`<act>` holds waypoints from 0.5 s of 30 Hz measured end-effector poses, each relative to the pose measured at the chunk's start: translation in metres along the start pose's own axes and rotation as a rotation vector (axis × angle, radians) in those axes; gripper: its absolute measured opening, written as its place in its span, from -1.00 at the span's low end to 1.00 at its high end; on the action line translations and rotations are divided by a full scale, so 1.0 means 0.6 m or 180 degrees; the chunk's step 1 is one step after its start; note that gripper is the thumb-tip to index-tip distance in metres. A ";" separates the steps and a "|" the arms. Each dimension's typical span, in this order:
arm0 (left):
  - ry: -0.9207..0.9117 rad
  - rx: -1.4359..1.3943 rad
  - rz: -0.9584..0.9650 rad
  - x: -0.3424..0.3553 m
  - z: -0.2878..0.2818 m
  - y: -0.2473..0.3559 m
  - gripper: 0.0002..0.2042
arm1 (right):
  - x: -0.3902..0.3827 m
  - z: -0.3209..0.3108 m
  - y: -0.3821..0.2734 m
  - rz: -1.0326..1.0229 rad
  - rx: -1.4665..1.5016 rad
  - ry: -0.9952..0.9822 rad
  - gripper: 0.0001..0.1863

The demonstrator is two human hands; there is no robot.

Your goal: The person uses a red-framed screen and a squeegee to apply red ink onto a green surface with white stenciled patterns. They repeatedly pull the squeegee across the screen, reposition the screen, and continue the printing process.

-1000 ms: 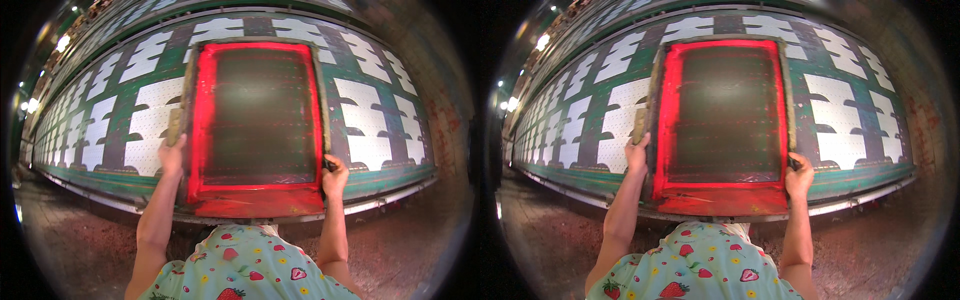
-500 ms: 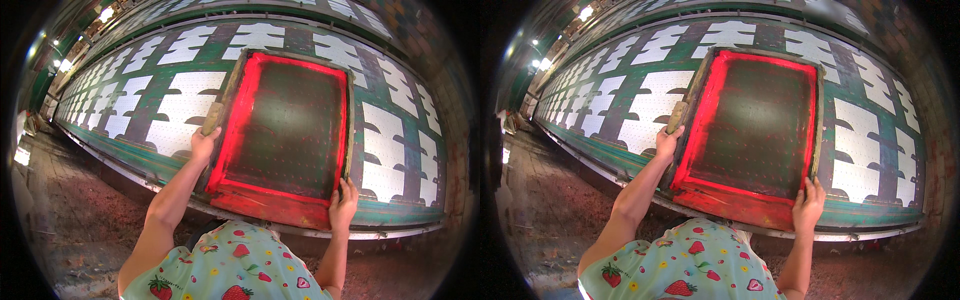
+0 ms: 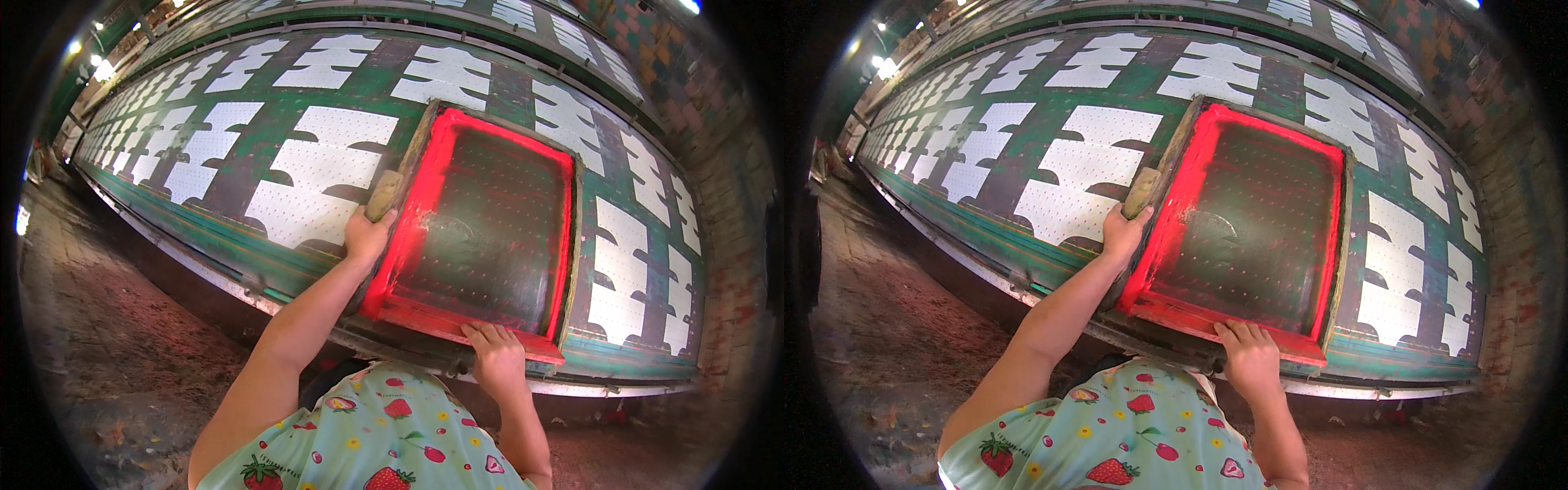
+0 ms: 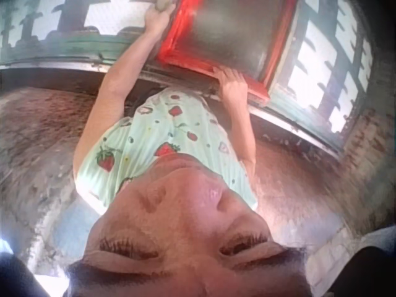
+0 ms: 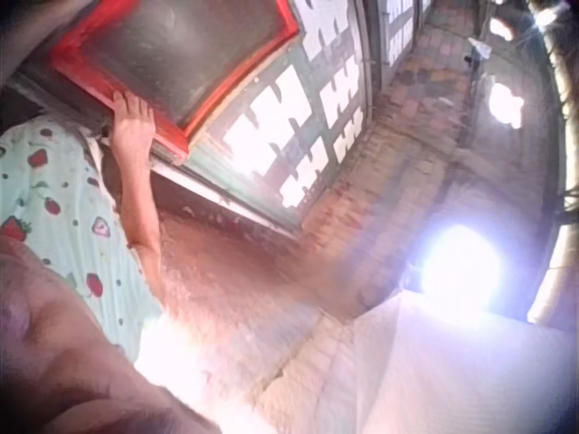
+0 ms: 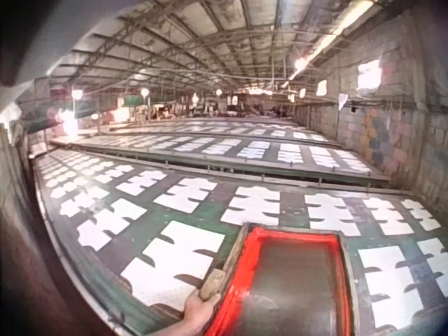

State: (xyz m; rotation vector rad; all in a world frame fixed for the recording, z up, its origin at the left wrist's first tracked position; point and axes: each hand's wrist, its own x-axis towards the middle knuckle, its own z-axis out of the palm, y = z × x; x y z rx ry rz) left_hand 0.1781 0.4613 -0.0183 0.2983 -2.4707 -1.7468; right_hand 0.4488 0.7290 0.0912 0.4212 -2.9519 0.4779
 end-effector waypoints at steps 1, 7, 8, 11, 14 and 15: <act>-0.0019 -0.0036 0.0003 -0.001 0.001 -0.002 -0.55 | 0.016 0.008 -0.005 0.0002 -0.0095 -0.0097 -0.52; 0.0125 0.0098 0.0506 -0.009 0.000 -0.004 -0.25 | 0.059 -0.015 -0.013 0.0395 -0.0014 -0.0479 -0.46; 0.0148 0.0052 0.0543 -0.010 -0.001 -0.004 -0.24 | 0.055 -0.019 -0.020 0.0479 -0.0051 -0.0566 -0.46; 0.0058 -0.0079 0.0459 -0.011 0.001 -0.009 -0.23 | 0.036 -0.012 -0.046 0.0519 -0.0154 -0.0564 -0.42; 0.0194 0.0100 0.0688 -0.005 0.008 -0.017 -0.30 | 0.025 0.018 -0.069 0.0598 -0.0311 -0.0303 -0.42; 0.0234 0.0092 0.0752 -0.005 0.010 -0.020 -0.35 | 0.021 0.024 -0.072 0.0560 -0.0343 -0.0211 -0.39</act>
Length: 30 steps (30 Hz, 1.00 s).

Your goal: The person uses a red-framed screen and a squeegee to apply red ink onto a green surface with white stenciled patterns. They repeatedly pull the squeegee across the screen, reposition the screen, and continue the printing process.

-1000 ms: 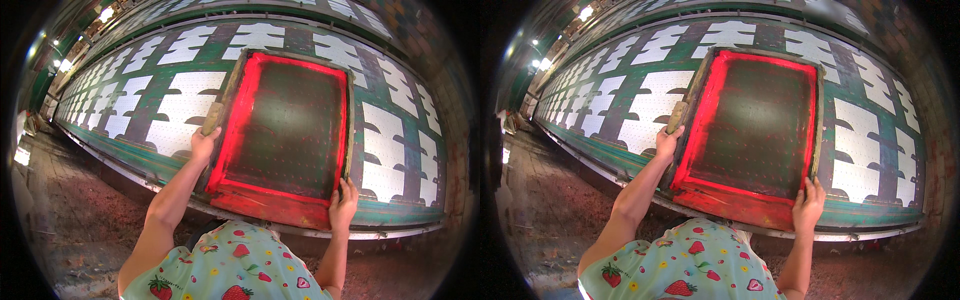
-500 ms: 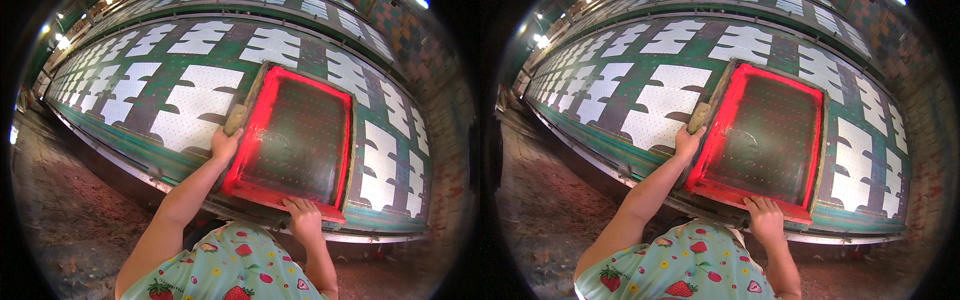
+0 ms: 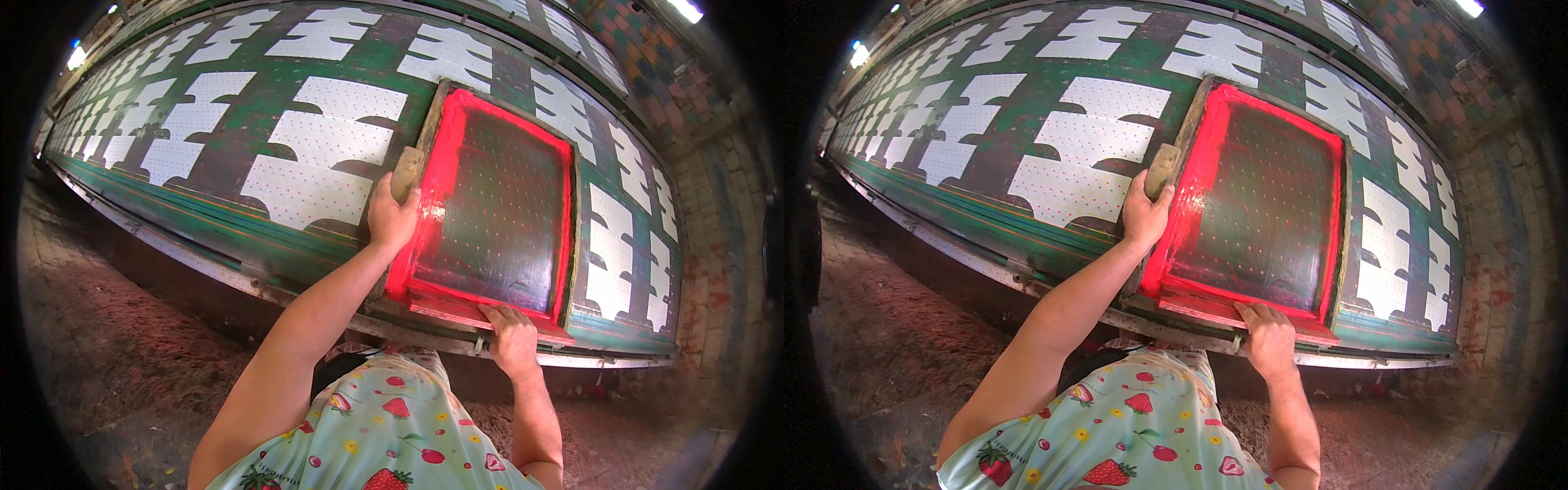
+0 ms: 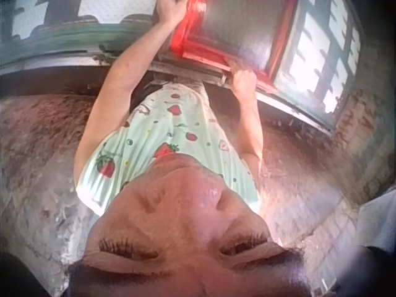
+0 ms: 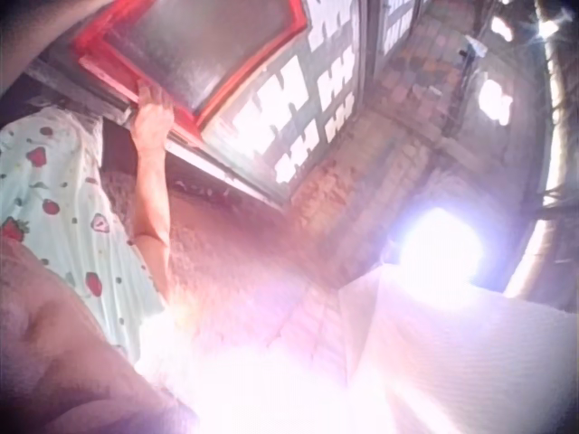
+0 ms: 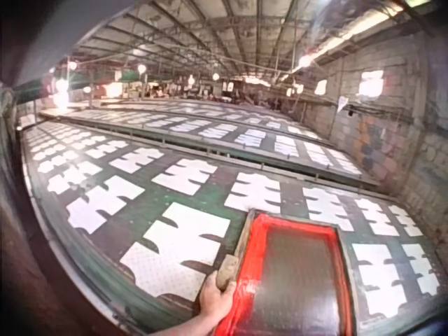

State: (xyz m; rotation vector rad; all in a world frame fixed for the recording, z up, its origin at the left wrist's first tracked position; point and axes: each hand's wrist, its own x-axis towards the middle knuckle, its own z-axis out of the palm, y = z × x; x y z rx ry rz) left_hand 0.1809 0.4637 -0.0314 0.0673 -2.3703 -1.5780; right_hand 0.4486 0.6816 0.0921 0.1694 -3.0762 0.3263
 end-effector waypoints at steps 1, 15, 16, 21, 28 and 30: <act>-0.0028 -0.0113 -0.0096 0.001 -0.001 -0.003 -0.37 | 0.000 0.007 -0.001 -0.0073 0.0005 0.0058 -0.36; -0.0105 -0.0506 -0.0589 0.005 -0.016 0.008 -0.56 | 0.281 0.058 0.196 -0.0254 -0.0425 0.0637 -0.40; -0.0105 -0.0521 -0.0576 0.006 -0.017 0.009 -0.56 | 0.317 0.059 0.220 -0.0332 -0.0407 0.0744 -0.40; -0.0152 -0.0517 -0.0705 0.002 -0.017 0.017 -0.56 | 0.485 0.059 0.326 -0.0278 -0.0751 0.0673 -0.46; -0.0112 -0.0477 -0.0696 0.001 -0.016 0.024 -0.54 | 0.684 0.059 0.436 -0.0232 -0.0866 0.0651 -0.49; -0.0077 -0.0334 -0.0686 0.000 -0.018 0.027 -0.53 | 0.725 0.048 0.453 -0.0211 -0.0768 0.0574 -0.50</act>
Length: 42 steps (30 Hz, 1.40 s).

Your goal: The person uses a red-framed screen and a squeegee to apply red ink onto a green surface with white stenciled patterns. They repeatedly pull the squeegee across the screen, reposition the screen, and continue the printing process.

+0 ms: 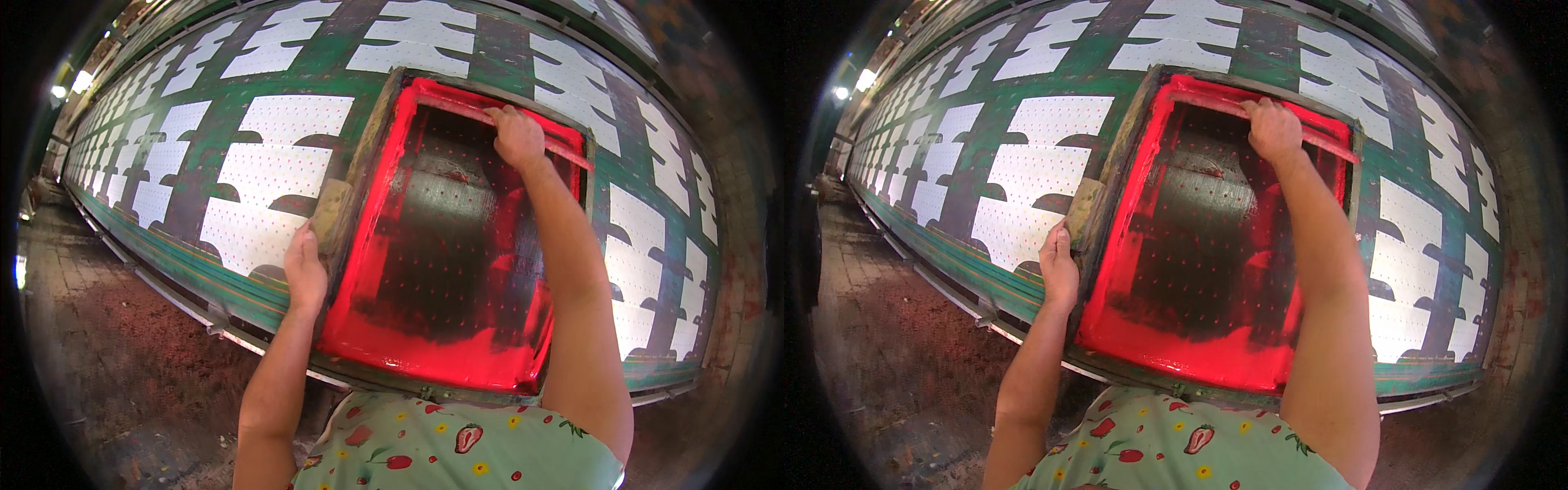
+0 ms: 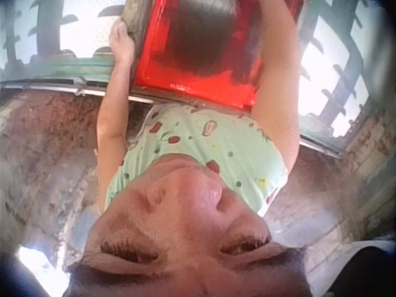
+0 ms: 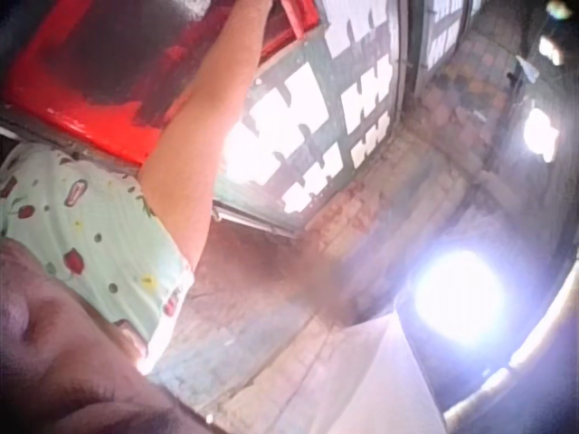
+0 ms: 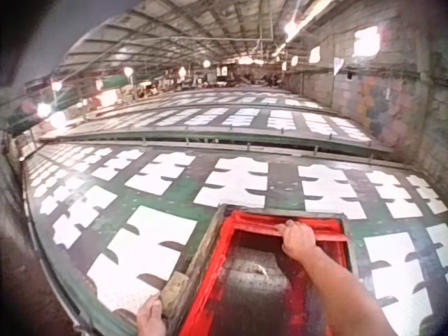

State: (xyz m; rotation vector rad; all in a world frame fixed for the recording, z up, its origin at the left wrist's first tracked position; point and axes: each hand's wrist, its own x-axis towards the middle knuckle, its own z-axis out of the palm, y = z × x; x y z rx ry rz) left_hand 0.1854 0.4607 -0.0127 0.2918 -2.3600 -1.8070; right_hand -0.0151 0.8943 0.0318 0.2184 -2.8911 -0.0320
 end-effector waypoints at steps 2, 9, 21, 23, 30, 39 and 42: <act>0.0041 0.0051 -0.0083 -0.001 0.001 0.003 -0.53 | 0.040 -0.008 0.022 0.0080 0.0008 -0.0376 -0.48; 0.0190 0.0342 -0.0290 0.002 0.000 0.002 -0.53 | 0.067 -0.005 0.049 0.0043 0.0195 -0.0206 -0.46; 0.0266 0.0443 0.0027 0.004 0.006 -0.002 -0.60 | 0.030 -0.043 0.006 0.0191 0.0066 -0.0657 -0.62; 0.0261 0.0348 0.0067 0.004 0.006 -0.008 -0.60 | -0.014 -0.052 -0.017 0.0052 0.0127 -0.0681 -0.61; 0.0056 0.0111 0.0075 0.011 0.001 -0.018 -0.62 | -0.242 -0.118 -0.152 -0.0149 0.0276 -0.0402 -0.64; -0.0155 -0.0150 0.0188 0.008 0.000 -0.015 -0.53 | -0.526 -0.218 -0.348 -0.0122 0.0534 -0.0612 -0.56; -0.0200 -0.0234 0.0313 0.009 0.002 -0.013 -0.47 | -0.602 -0.247 -0.400 -0.0075 0.0554 -0.0746 -0.51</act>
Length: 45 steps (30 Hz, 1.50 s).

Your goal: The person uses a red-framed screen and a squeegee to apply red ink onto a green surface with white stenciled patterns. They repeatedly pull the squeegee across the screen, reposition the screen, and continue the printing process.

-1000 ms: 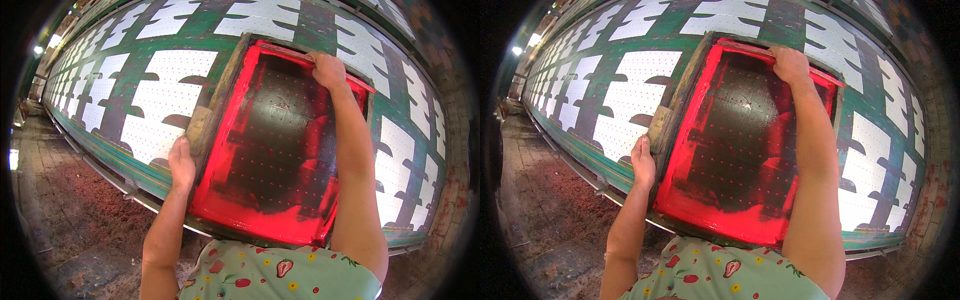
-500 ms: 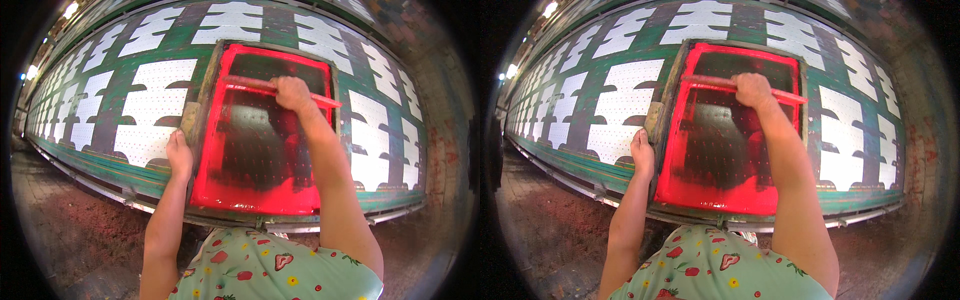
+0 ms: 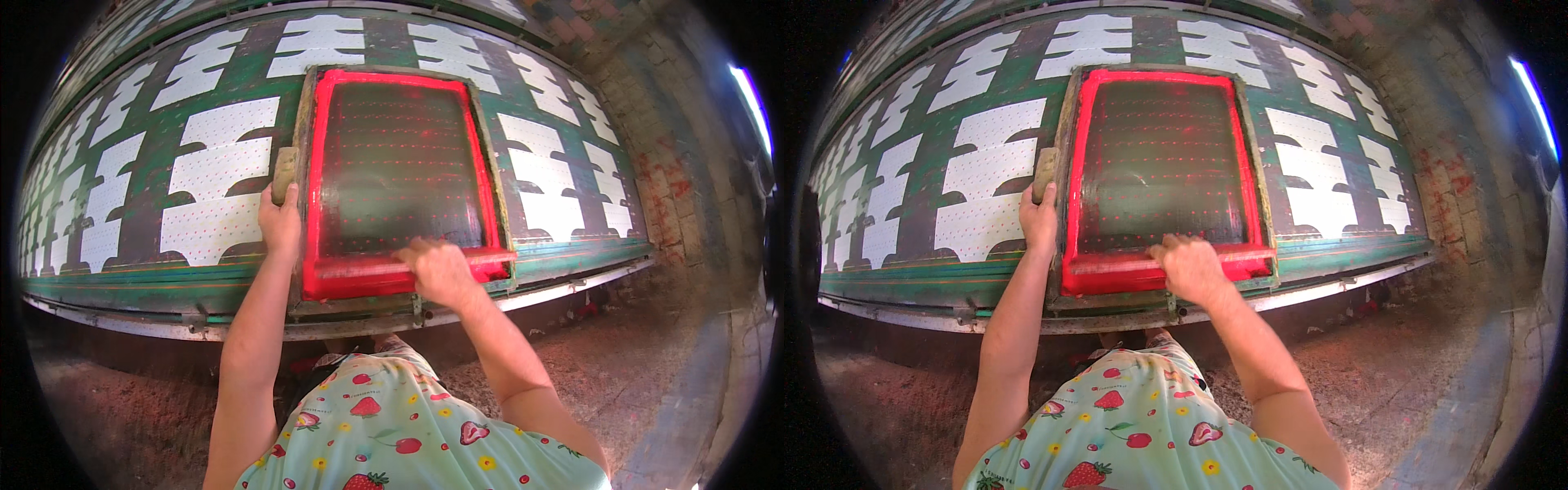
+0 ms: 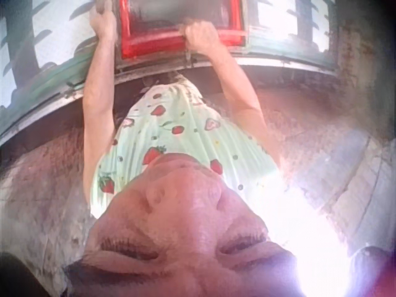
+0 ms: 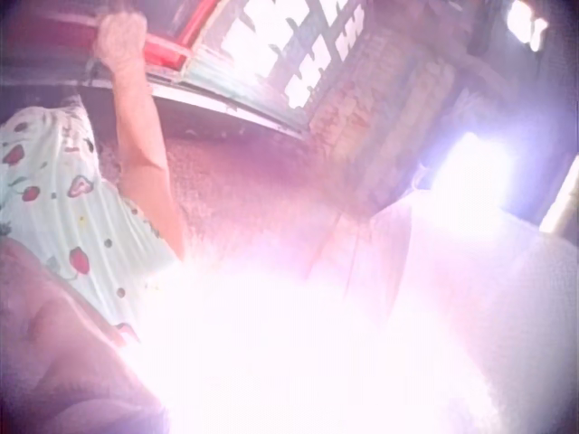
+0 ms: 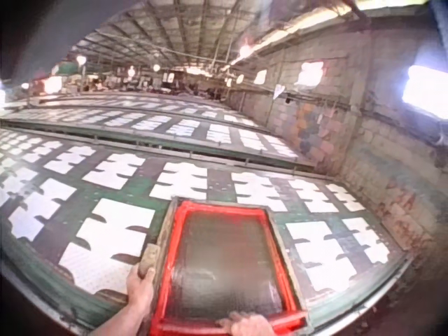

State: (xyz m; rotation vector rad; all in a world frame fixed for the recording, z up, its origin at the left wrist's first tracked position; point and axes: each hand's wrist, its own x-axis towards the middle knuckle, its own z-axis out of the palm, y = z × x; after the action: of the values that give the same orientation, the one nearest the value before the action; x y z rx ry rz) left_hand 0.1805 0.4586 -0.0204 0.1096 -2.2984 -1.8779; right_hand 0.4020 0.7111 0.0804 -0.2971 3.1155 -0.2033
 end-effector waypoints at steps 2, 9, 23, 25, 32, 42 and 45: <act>-0.0045 0.0026 -0.0057 0.000 0.002 0.000 -0.48 | -0.031 0.005 -0.024 -0.0032 0.0048 0.0122 -0.51; -0.0044 0.0446 0.0005 0.004 -0.001 -0.006 -0.56 | -0.086 0.019 -0.043 -0.0021 0.0507 0.0255 -0.26; 0.0117 0.0399 -0.0198 0.007 0.006 0.002 -0.59 | -0.205 -0.006 0.241 -0.0026 0.1357 0.1524 -0.62; 0.0163 0.0556 -0.0288 0.007 0.008 0.010 -0.58 | -0.215 0.005 0.287 0.0504 0.1359 0.1667 -0.56; 0.0173 0.0739 -0.0479 0.007 0.017 0.027 -0.49 | -0.191 0.041 0.365 0.1972 0.2091 0.1062 -0.34; 0.0204 0.0679 -0.0462 0.021 0.001 -0.013 -0.62 | -0.143 0.059 0.351 0.2062 0.1660 0.1234 -0.30; 0.0147 0.0692 -0.0618 0.027 -0.006 -0.021 -0.61 | -0.139 0.051 0.346 0.2108 0.1818 0.1367 -0.38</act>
State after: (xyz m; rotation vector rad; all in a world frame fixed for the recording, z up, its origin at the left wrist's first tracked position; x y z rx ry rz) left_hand 0.1646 0.4501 -0.0309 0.4135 -2.5328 -1.6786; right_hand 0.4455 0.9249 0.0229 0.8620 3.1156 -1.2191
